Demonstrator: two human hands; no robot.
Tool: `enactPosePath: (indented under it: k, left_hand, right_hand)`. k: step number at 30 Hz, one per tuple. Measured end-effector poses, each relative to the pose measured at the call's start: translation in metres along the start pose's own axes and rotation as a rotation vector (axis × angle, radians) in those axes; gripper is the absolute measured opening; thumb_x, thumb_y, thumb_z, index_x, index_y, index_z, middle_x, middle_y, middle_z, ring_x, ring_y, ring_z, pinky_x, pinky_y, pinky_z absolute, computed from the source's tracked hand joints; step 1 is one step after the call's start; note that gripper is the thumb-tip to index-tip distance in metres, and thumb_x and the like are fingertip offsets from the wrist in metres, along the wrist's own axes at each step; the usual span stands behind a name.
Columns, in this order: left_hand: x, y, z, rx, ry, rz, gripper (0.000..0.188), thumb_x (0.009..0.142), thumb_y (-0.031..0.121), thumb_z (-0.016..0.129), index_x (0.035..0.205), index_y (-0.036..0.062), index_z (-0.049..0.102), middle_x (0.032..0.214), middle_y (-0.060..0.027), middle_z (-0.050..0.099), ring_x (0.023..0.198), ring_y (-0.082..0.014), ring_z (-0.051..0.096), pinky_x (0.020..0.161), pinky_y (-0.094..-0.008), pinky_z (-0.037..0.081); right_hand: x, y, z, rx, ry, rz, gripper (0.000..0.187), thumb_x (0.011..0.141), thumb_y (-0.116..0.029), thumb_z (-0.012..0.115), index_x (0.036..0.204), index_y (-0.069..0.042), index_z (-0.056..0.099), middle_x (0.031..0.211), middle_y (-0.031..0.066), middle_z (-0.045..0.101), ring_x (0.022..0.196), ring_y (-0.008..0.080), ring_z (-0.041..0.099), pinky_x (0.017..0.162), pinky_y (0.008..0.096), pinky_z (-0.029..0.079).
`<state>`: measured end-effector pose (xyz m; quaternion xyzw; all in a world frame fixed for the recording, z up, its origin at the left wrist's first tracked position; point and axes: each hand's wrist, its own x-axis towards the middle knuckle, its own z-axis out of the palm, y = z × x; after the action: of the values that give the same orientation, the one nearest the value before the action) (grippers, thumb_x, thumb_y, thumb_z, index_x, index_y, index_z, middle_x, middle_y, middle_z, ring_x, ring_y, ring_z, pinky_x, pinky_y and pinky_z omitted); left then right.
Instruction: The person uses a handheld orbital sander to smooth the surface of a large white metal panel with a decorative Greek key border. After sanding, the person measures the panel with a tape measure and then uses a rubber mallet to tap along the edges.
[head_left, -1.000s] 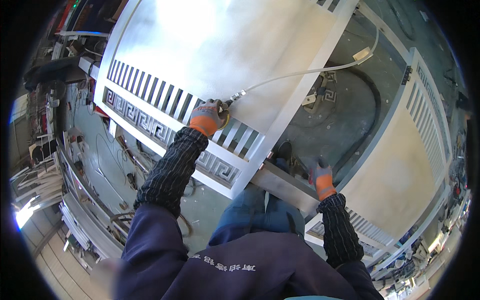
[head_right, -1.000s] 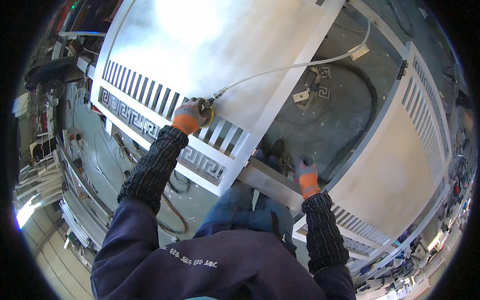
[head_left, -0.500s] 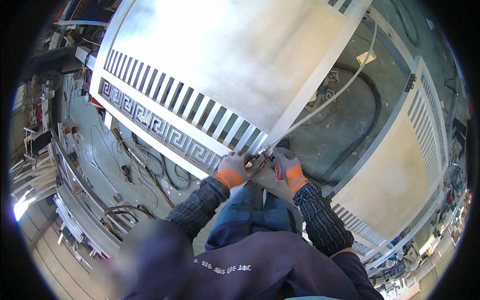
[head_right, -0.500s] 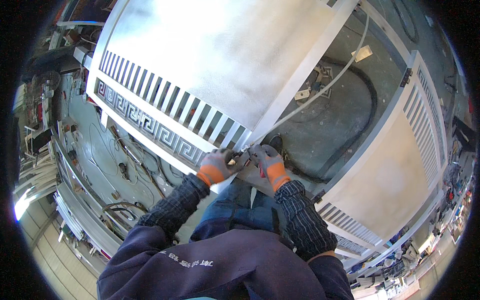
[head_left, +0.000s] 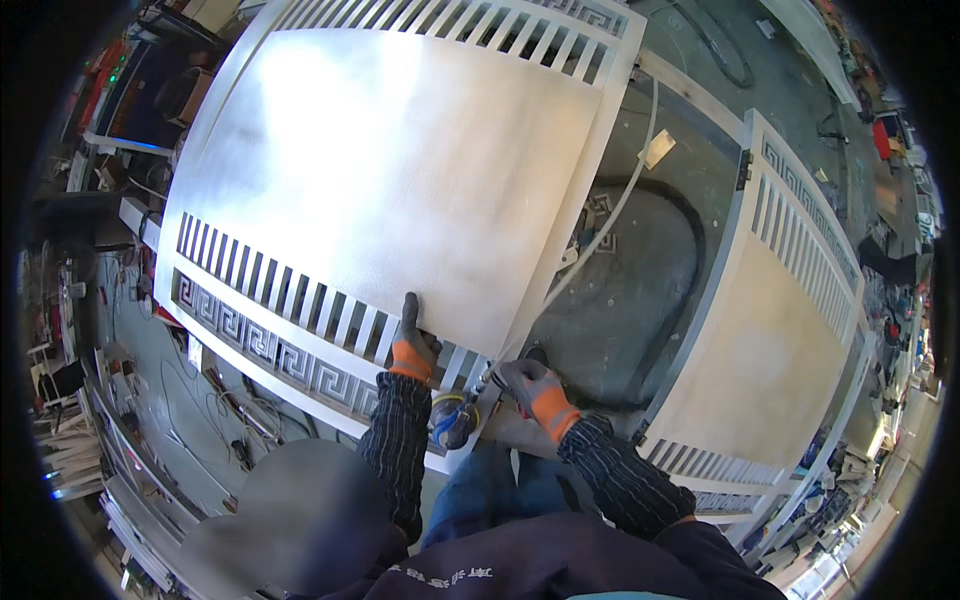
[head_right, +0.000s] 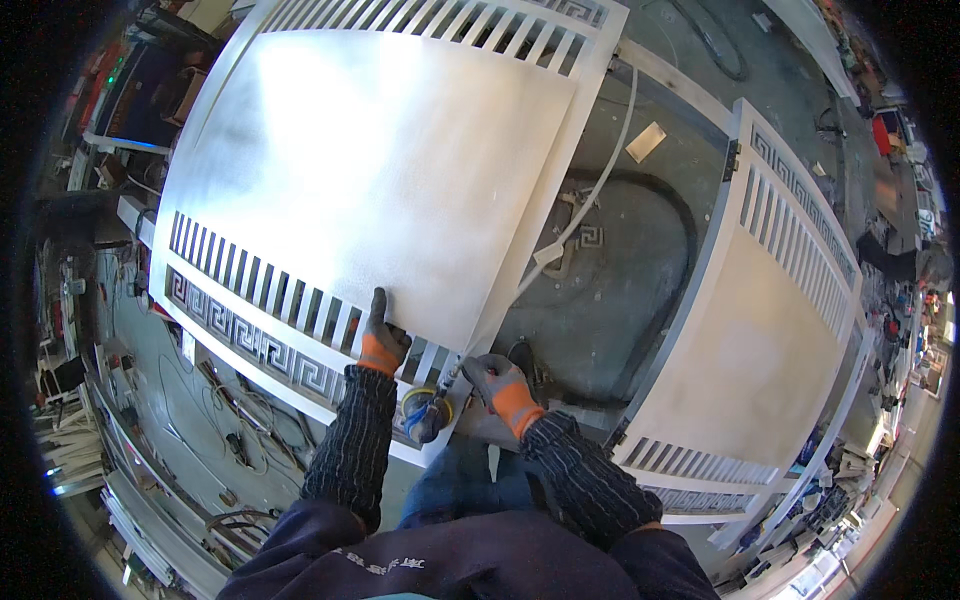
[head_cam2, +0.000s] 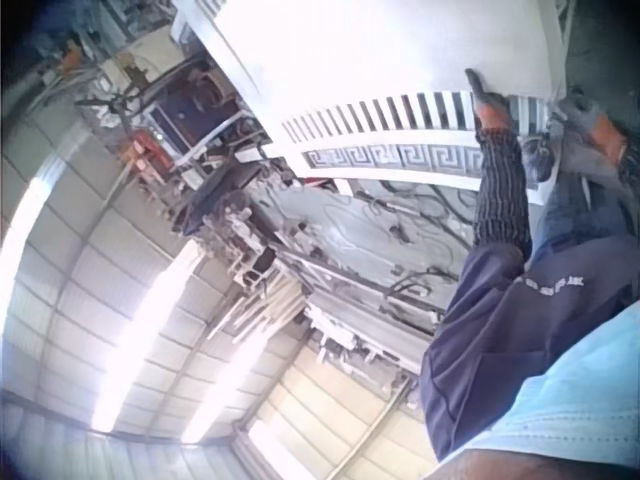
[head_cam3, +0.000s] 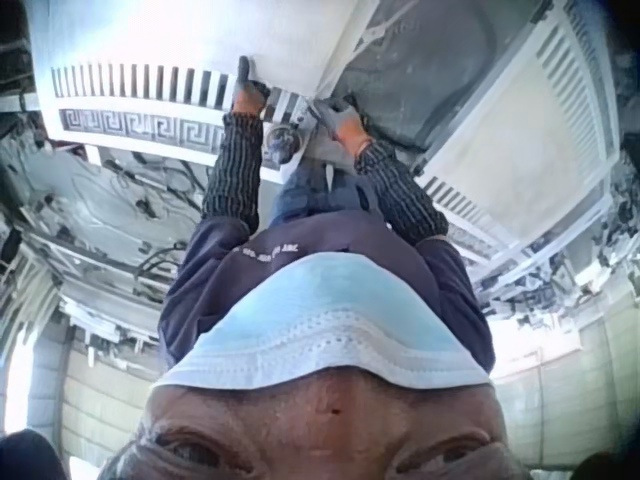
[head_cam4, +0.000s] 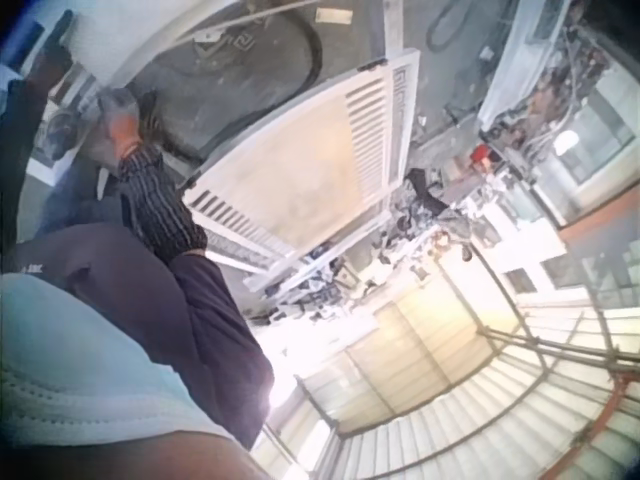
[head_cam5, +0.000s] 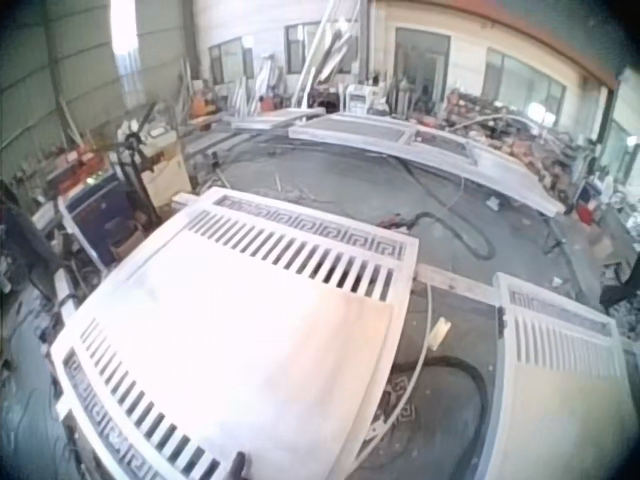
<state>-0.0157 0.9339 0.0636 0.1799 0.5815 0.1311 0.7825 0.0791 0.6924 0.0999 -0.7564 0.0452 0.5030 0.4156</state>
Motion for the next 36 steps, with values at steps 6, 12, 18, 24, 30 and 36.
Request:
enactPosePath:
  k: [6, 12, 18, 24, 30, 36]
  left_hand:
    - [-0.018, 0.005, -0.006, 0.743, 0.089, 0.496, 0.043, 0.103, 0.035, 0.072, 0.139, 0.0124, 0.068, 0.095, -0.0168, 0.074, 0.078, -0.0239, 0.067, 0.077, -0.0404, 0.057]
    - [-0.083, 0.031, 0.043, 0.117, 0.124, 0.653, 0.047, 0.098, 0.03, 0.079, 0.131, -0.0024, 0.069, 0.123, -0.0119, 0.075, 0.108, -0.0208, 0.069, 0.092, -0.0364, 0.055]
    - [-0.128, 0.075, -0.002, 0.06, 0.142, 0.751, 0.038, 0.102, 0.024, 0.073, 0.129, -0.0022, 0.069, 0.119, -0.0131, 0.077, 0.104, -0.0204, 0.072, 0.088, -0.0362, 0.057]
    - [-0.158, 0.078, -0.085, 0.214, 0.295, 0.863, 0.036, 0.104, 0.022, 0.069, 0.128, -0.005, 0.068, 0.111, -0.0141, 0.076, 0.097, -0.0232, 0.072, 0.079, -0.0395, 0.059]
    - [-0.194, 0.057, -0.095, 0.388, 0.342, 0.85, 0.041, 0.109, 0.031, 0.06, 0.125, -0.0062, 0.068, 0.123, -0.0199, 0.072, 0.099, -0.0282, 0.069, 0.088, -0.0416, 0.055]
    - [-0.213, 0.045, -0.145, 0.414, 0.448, 0.833, 0.044, 0.11, 0.029, 0.058, 0.127, -0.0102, 0.065, 0.119, -0.021, 0.071, 0.098, -0.028, 0.065, 0.084, -0.0425, 0.054]
  right_hand:
    - [0.023, -0.037, -0.026, 0.455, -0.069, 0.076, 0.034, 0.103, -0.035, 0.071, 0.082, -0.009, 0.066, 0.06, 0.0014, 0.056, 0.05, 0.0165, 0.056, 0.049, 0.031, 0.048]
    - [0.013, -0.11, -0.004, -0.022, 0.006, -0.039, 0.061, 0.101, -0.063, 0.062, 0.083, -0.004, 0.068, 0.065, 0.0081, 0.062, 0.054, 0.0194, 0.059, 0.054, 0.0369, 0.048]
    - [-0.017, -0.1, 0.04, -0.004, -0.159, -0.262, 0.049, 0.103, -0.046, 0.069, 0.111, 0.002, 0.074, 0.092, 0.0108, 0.076, 0.078, 0.0211, 0.068, 0.069, 0.0392, 0.053]
    - [-0.077, -0.095, 0.1, -0.115, -0.308, -0.147, 0.056, 0.099, -0.054, 0.071, 0.117, -0.001, 0.075, 0.107, 0.0182, 0.079, 0.099, 0.034, 0.075, 0.088, 0.0434, 0.056]
    - [-0.075, 0.009, 0.138, -0.07, -0.369, -0.285, 0.057, 0.102, -0.06, 0.059, 0.124, -0.009, 0.075, 0.114, 0.0184, 0.077, 0.106, 0.0417, 0.072, 0.091, 0.0489, 0.056]
    - [-0.116, -0.01, 0.13, -0.251, -0.419, -0.362, 0.055, 0.104, -0.058, 0.056, 0.125, -0.011, 0.075, 0.114, 0.0182, 0.077, 0.105, 0.0405, 0.072, 0.089, 0.0479, 0.057]
